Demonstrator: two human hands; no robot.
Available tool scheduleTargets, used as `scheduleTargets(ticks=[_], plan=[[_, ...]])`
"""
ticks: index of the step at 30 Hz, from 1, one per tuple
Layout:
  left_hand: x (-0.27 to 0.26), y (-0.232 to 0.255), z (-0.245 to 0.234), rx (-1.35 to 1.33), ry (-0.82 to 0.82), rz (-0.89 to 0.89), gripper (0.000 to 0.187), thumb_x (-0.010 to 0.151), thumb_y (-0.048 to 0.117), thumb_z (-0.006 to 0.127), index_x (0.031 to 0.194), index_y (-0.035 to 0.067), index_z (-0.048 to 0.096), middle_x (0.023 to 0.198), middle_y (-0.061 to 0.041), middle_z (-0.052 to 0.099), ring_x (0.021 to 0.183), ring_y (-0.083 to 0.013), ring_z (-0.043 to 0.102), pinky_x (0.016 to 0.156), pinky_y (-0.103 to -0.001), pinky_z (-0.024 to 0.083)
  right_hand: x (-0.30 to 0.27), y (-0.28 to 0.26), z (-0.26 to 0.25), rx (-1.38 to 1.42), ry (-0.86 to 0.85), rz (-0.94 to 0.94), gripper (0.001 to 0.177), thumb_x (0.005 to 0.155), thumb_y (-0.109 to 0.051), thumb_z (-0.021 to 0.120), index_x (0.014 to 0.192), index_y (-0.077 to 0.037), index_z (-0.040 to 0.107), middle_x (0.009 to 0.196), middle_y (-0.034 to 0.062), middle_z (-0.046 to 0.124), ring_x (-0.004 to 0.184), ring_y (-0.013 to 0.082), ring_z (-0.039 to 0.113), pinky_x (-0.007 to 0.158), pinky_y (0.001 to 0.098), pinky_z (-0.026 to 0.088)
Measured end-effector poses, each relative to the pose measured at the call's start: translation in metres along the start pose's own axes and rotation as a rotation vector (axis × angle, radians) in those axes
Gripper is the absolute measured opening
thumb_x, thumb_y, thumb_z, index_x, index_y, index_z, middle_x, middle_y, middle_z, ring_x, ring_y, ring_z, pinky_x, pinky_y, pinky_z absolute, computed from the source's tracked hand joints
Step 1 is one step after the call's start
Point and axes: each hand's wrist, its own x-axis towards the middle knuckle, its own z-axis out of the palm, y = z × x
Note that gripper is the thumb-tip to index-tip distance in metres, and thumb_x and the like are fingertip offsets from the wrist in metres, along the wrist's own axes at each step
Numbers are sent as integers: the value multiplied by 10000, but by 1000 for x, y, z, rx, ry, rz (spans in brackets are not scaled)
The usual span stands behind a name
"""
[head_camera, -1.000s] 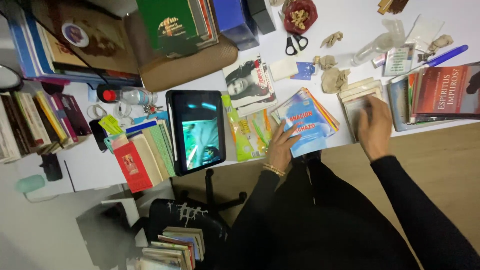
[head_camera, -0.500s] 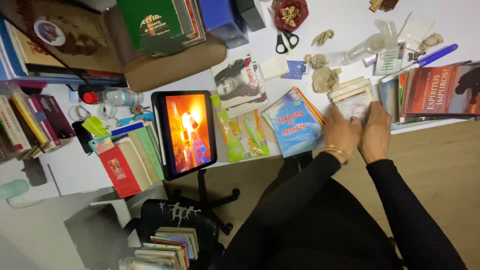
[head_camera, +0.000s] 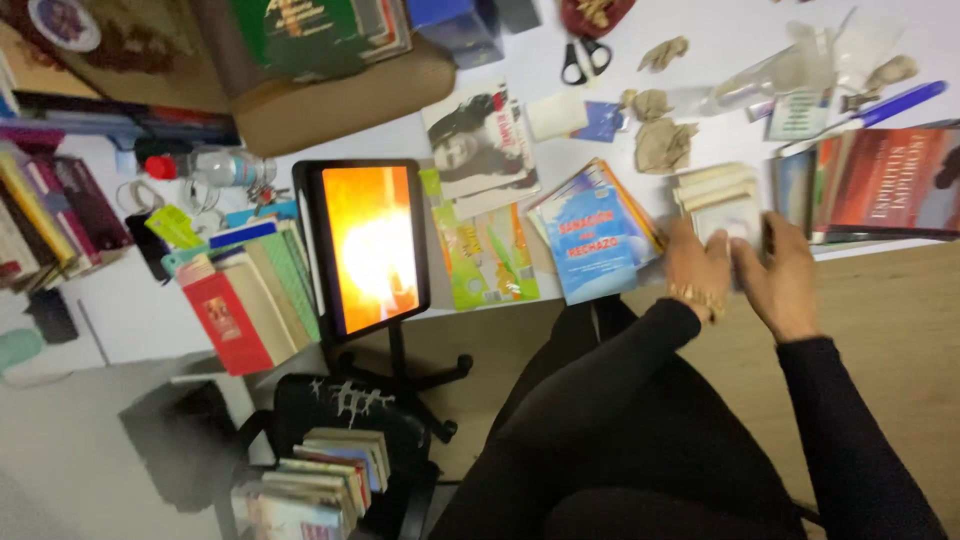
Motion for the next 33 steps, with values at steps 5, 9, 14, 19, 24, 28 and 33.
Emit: scheduleTargets(ticks=[5, 9, 14, 19, 24, 28, 33], plan=[[-36, -11, -50, -19, -92, 132, 465, 987, 255, 641, 1279, -84, 513, 1139, -355, 634, 1079, -543, 617, 954, -544, 498, -37, -1, -10, 480, -235, 491, 391, 1031, -241, 704, 1263, 68, 645, 1123, 288, 645, 880, 309, 563, 774, 400, 441], [-43, 6, -116, -8, -316, -200, 544, 985, 323, 619, 1381, -21, 478, 1125, -336, 645, 1049, -528, 613, 915, -563, 493, -32, -74, -6, 907, -432, 680, 354, 936, -219, 669, 1236, -34, 634, 1024, -17, 738, 840, 54, 666, 728, 239, 547], [-23, -9, -153, 359, 159, 48, 442, 974, 328, 665, 1201, -32, 546, 1079, -264, 620, 1031, -462, 589, 882, -549, 480, -21, -101, 64, 534, -445, 507, 348, 974, -266, 728, 1186, 5, 674, 793, 31, 624, 633, 121, 494, 530, 322, 402], [-4, -6, -174, 363, 319, -57, 472, 958, 311, 680, 1169, -83, 528, 1154, -260, 548, 1086, -446, 520, 910, -545, 420, -12, -123, 97, 330, -344, 317, 431, 957, -309, 762, 1132, 67, 643, 836, 123, 679, 703, 189, 580, 610, 379, 477], [3, -26, -166, 191, 361, -46, 476, 925, 272, 725, 1140, -82, 491, 1201, -303, 489, 1116, -478, 496, 960, -532, 430, -11, -129, 100, 337, -227, 122, 465, 938, -306, 717, 1226, 41, 608, 989, 195, 709, 839, 294, 695, 716, 417, 527], [7, -22, -166, 202, 344, -41, 470, 900, 248, 752, 1132, -70, 495, 1139, -280, 515, 1091, -471, 509, 961, -543, 418, -3, -106, 110, 225, -277, 151, 441, 963, -347, 707, 1143, 45, 616, 933, 223, 700, 808, 338, 684, 709, 446, 515], [17, -36, -174, -38, 318, 35, 559, 824, 231, 771, 1192, -68, 474, 1106, -255, 584, 1010, -406, 615, 909, -489, 500, 6, -136, 86, 135, -398, 286, 511, 960, -409, 706, 1076, 78, 606, 890, 227, 704, 787, 323, 687, 706, 439, 519]])
